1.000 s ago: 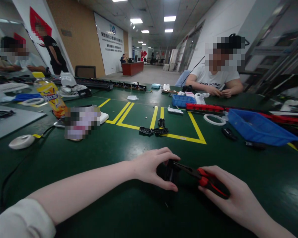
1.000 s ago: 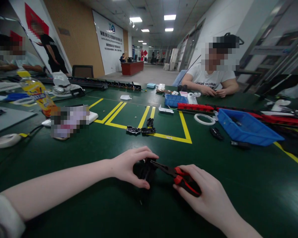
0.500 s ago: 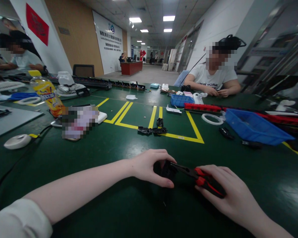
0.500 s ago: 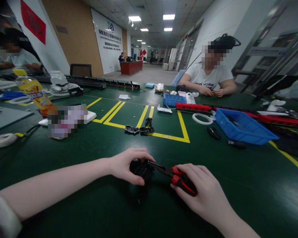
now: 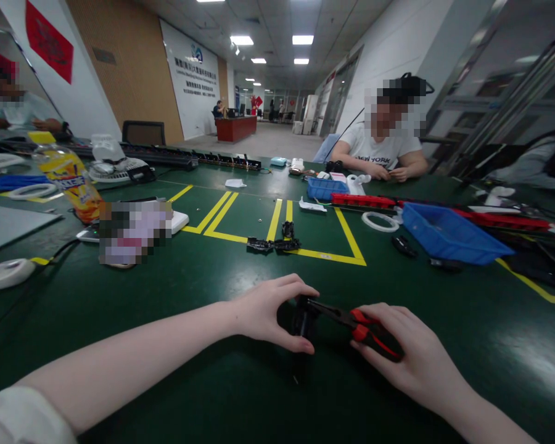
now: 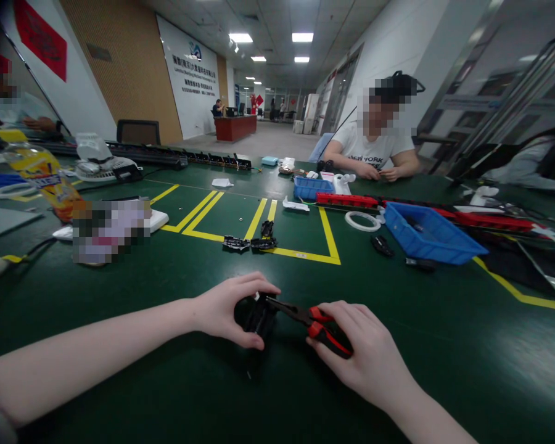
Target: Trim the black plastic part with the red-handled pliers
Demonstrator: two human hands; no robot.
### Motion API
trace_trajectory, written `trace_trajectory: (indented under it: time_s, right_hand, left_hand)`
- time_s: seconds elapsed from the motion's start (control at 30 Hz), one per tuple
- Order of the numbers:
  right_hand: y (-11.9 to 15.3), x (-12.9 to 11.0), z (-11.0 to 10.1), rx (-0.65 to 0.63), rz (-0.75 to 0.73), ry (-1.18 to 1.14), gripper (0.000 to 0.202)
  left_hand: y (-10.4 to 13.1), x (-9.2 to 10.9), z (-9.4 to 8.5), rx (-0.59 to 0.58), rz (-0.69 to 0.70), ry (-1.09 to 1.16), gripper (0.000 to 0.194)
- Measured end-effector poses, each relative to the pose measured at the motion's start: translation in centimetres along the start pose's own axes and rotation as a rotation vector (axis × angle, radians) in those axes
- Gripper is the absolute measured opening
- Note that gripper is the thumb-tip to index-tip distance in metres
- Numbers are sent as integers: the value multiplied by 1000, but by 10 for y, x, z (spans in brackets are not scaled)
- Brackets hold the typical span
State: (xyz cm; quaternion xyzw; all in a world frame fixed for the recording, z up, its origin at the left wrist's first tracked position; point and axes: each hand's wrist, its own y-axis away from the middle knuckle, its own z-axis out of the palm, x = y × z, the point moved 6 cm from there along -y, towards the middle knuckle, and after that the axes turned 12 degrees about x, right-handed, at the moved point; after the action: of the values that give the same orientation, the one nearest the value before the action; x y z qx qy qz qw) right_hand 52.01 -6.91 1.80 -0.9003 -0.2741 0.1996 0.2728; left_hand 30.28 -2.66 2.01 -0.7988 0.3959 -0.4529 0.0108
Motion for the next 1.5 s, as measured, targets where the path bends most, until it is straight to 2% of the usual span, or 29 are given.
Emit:
trace_trajectory:
  time_s: [0.23,0.47,0.63,0.83,1.0,1.13,1.23,1.4,1.5]
  right_hand:
    - [2,-6,2,-38,-6,-16,34]
    - [1,-4,1,-38,15,-51,33]
    - [2,0,3,-53,31,-41,34]
    - [2,3,6,-61,76,-47,33]
    - [4,2,7,-101,98,-64,32]
    - [6,7,11,-125,124,-82,34]
    - [6,16,13,-92,97,-48,41]
    - [4,25,15,-32,120,-31,89]
    - [5,24,13,5,161,-36,97]
  left_hand:
    - [2,3,-2,20,27,-21,68]
    - [1,3,1,-17,28,-62,75]
    - [0,2,2,-21,27,-118,72]
    - [-2,-1,3,-10,-6,-67,74]
    - [-2,-3,2,-55,-28,-35,69]
    - [-3,-3,0,-55,9,-23,67]
    - [-3,-2,-1,-18,70,-64,71]
    - [-3,-3,-1,0,94,-138,72]
    - [-3,-4,-1,-2,73,-136,74]
